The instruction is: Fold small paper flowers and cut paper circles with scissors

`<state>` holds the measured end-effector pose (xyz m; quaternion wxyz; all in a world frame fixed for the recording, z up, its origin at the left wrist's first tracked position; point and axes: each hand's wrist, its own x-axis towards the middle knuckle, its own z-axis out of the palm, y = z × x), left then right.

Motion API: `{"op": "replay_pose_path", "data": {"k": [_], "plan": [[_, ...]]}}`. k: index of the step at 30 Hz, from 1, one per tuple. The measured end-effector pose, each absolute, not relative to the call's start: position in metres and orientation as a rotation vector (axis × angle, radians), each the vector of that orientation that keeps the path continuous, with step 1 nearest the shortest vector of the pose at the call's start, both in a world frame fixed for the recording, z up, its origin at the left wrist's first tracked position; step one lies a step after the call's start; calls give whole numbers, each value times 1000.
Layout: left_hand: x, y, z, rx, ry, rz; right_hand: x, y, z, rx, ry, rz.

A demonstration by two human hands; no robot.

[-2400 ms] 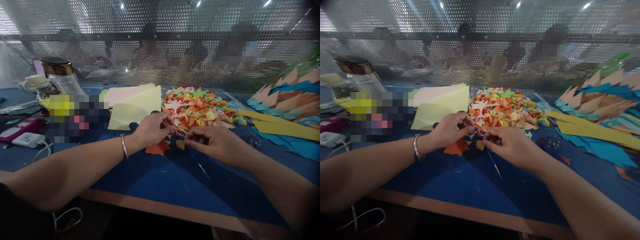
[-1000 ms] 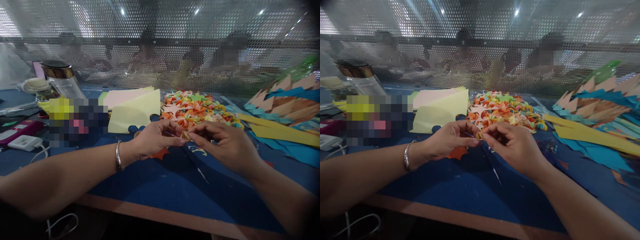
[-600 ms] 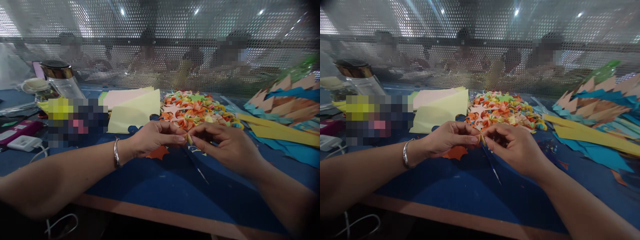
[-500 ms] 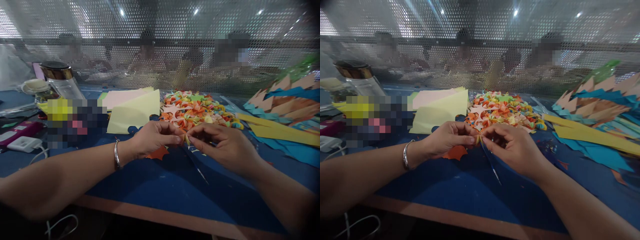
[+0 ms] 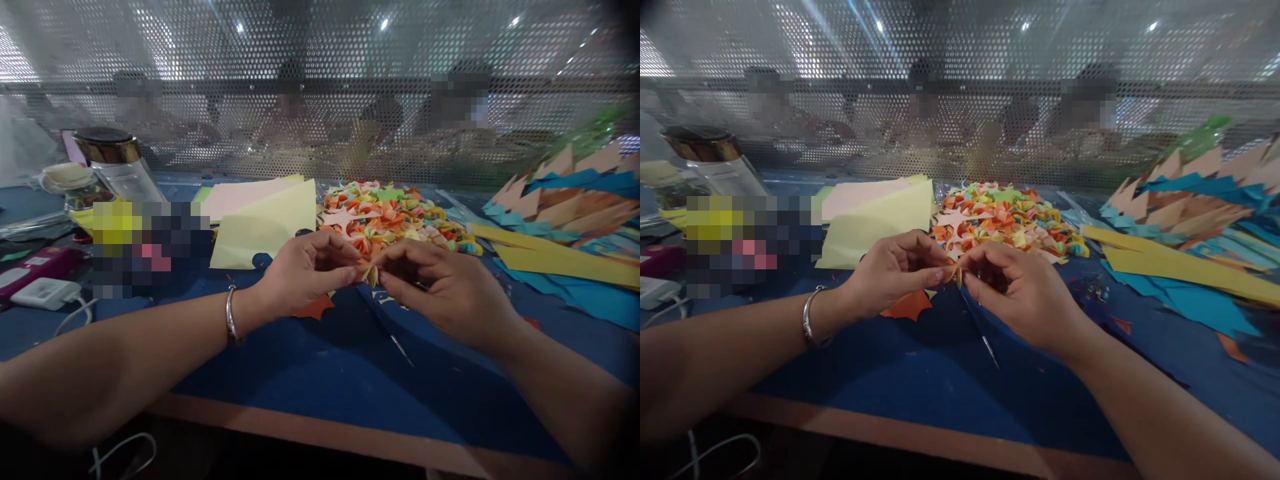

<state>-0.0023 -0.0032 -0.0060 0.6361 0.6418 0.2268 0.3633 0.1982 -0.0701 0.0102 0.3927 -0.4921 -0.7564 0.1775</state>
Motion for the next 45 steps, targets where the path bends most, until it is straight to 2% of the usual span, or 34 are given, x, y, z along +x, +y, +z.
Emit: {"op": "replay_pose_path", "data": {"k": [8, 17, 27, 31, 35, 40, 45], "plan": [[-2, -4, -3, 1261, 534, 724, 202, -70, 3, -1223, -2000, 496], [-7, 4, 2, 1133, 560, 398, 197, -75, 3, -1224, -2062, 571], [-6, 6, 2, 1097, 577, 331, 196, -75, 7, -1187, -2092, 624], [-1, 4, -3, 1104, 605, 374, 197, -74, 5, -1197, -2100, 603], [3, -3, 0, 1171, 695, 595, 197, -73, 5, -1254, -2032, 570], [-2, -6, 6, 1530, 702, 920, 195, -72, 11, -1295, -1882, 511], [-9, -10, 3, 1845, 717, 942, 193, -73, 15, -1328, -1849, 423]]}}
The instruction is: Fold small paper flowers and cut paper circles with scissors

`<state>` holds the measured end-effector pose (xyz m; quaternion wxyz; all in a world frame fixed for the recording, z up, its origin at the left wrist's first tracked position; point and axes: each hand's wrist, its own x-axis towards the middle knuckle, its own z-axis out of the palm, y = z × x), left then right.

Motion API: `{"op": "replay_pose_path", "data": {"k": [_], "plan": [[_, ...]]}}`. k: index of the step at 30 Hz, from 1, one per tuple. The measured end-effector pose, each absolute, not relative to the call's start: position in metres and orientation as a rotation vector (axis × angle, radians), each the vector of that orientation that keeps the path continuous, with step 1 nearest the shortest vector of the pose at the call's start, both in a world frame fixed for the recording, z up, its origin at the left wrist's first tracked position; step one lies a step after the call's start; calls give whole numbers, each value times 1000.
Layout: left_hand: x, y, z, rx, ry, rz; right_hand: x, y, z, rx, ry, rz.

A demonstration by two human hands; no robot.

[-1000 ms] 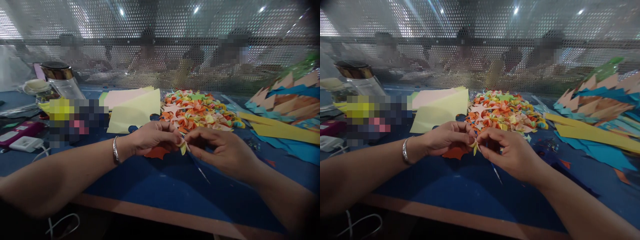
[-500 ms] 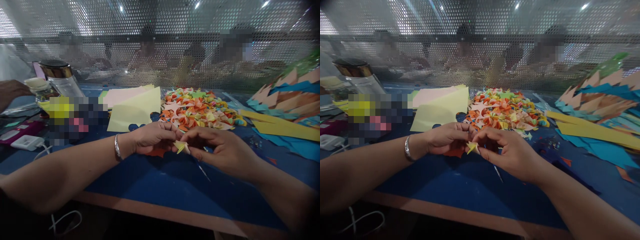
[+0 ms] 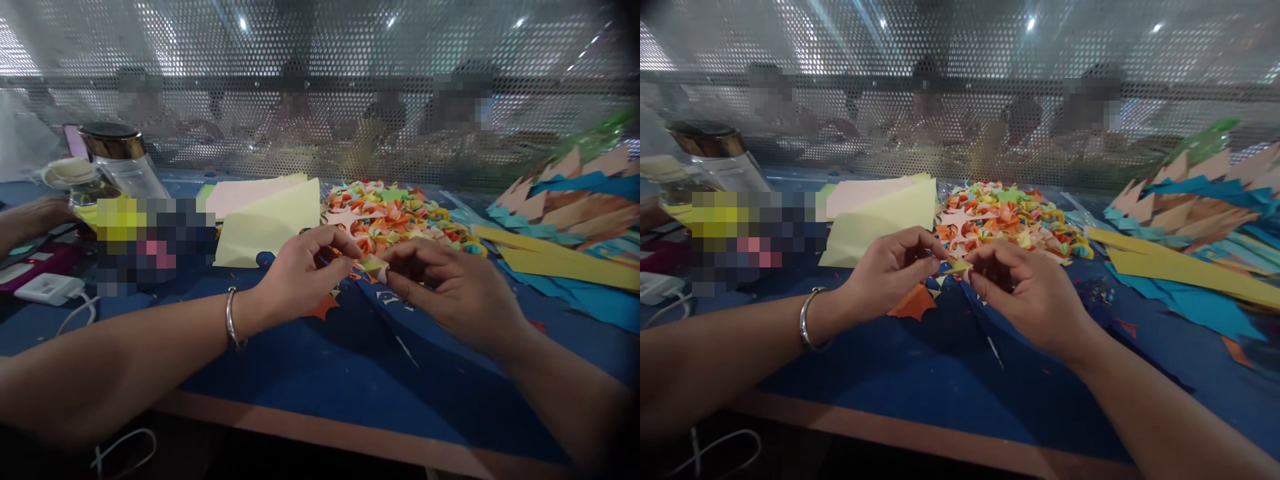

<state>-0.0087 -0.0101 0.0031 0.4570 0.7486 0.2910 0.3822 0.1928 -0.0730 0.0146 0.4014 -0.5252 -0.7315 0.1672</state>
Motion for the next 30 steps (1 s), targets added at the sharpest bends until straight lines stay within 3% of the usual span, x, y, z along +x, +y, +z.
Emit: {"op": "replay_pose_path", "data": {"k": [7, 30], "plan": [[-10, -18, 10, 2028, 773, 965, 196, -74, 12, -1297, -1899, 275], [-11, -19, 11, 2132, 788, 945, 196, -73, 9, -1292, -1891, 271]]}}
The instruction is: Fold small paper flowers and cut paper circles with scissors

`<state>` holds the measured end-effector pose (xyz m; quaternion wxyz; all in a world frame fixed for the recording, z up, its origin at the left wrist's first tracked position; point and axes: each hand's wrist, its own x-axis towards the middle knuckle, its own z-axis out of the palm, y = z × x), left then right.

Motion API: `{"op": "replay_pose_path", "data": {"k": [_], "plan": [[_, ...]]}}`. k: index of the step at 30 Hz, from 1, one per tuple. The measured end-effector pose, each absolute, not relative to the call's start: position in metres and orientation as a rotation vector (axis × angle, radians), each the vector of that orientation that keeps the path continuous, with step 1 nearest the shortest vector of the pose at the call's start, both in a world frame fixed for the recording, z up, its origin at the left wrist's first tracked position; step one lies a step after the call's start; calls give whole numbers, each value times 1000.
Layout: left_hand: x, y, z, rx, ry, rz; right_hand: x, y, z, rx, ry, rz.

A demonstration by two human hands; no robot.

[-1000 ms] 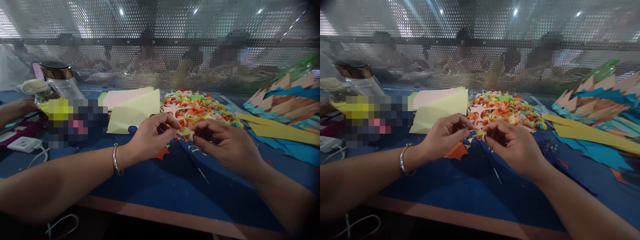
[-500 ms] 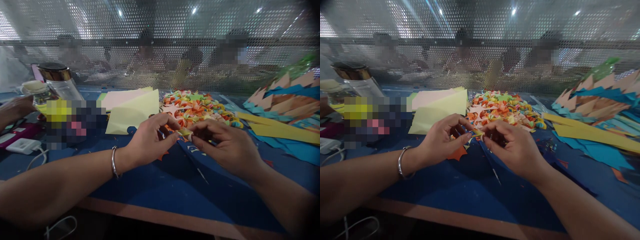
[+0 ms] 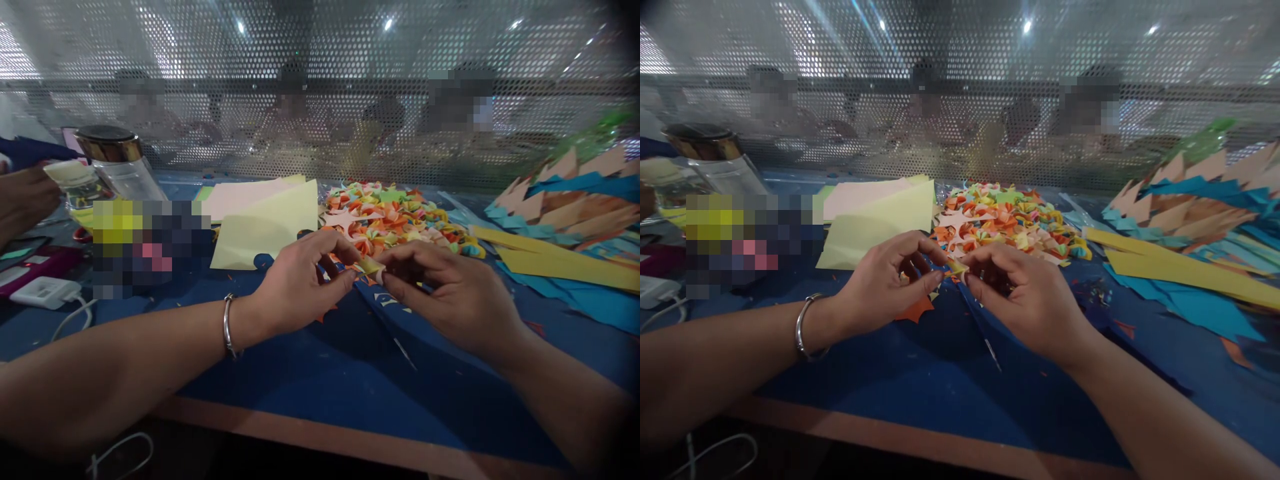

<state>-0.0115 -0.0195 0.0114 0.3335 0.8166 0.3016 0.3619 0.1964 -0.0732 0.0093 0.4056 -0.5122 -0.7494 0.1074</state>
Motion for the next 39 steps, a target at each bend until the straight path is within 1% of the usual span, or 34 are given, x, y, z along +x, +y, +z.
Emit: {"op": "replay_pose_path", "data": {"k": [7, 18, 39], "plan": [[-12, -19, 9, 2145, 797, 947, 196, -74, 11, -1303, -1897, 309], [-13, -22, 8, 2131, 791, 934, 197, -74, 10, -1320, -1900, 257], [-11, -20, 7, 2138, 775, 947, 201, -72, 6, -1232, -1942, 277]]}}
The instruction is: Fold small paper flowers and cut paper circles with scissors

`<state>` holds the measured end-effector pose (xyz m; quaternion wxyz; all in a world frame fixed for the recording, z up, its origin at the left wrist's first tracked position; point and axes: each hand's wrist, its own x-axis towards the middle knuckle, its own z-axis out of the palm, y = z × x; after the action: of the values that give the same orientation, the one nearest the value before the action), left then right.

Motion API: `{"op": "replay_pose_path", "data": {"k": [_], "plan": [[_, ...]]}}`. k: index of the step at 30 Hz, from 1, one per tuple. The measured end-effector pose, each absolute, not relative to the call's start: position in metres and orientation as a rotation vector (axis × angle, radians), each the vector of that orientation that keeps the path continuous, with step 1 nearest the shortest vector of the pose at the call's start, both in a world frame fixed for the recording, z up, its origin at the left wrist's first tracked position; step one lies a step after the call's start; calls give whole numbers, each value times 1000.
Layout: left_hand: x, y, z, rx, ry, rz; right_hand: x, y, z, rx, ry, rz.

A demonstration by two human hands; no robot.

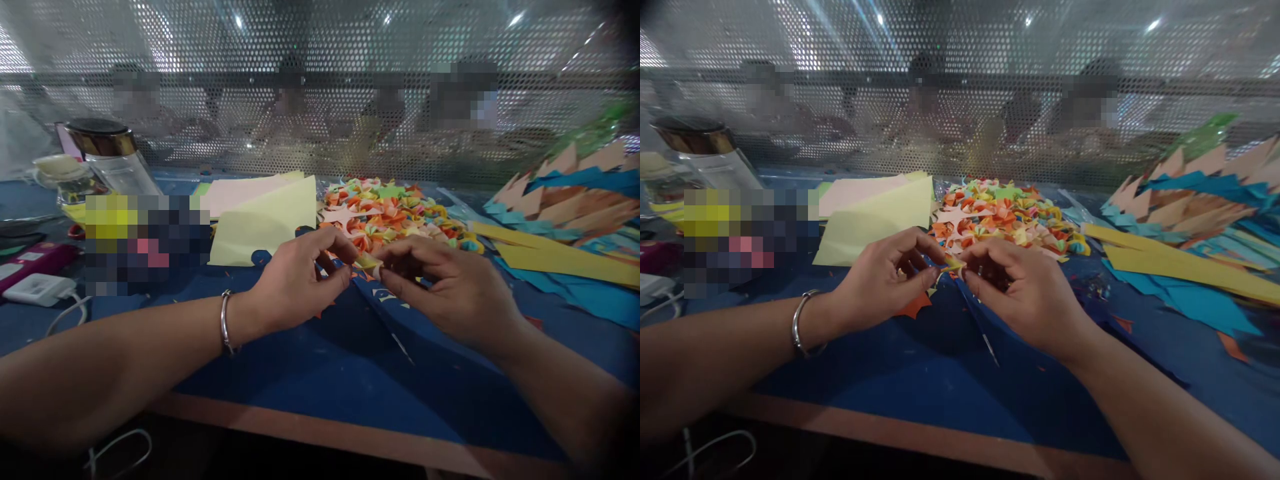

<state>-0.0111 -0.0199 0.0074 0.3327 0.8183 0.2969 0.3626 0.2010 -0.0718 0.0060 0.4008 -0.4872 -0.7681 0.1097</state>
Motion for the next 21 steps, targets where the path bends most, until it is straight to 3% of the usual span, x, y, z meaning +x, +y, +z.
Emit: {"op": "replay_pose_path", "data": {"k": [21], "plan": [[-13, -9, 2, 2125, 618, 937, 204, -71, 1, -1230, -1997, 288]]}}
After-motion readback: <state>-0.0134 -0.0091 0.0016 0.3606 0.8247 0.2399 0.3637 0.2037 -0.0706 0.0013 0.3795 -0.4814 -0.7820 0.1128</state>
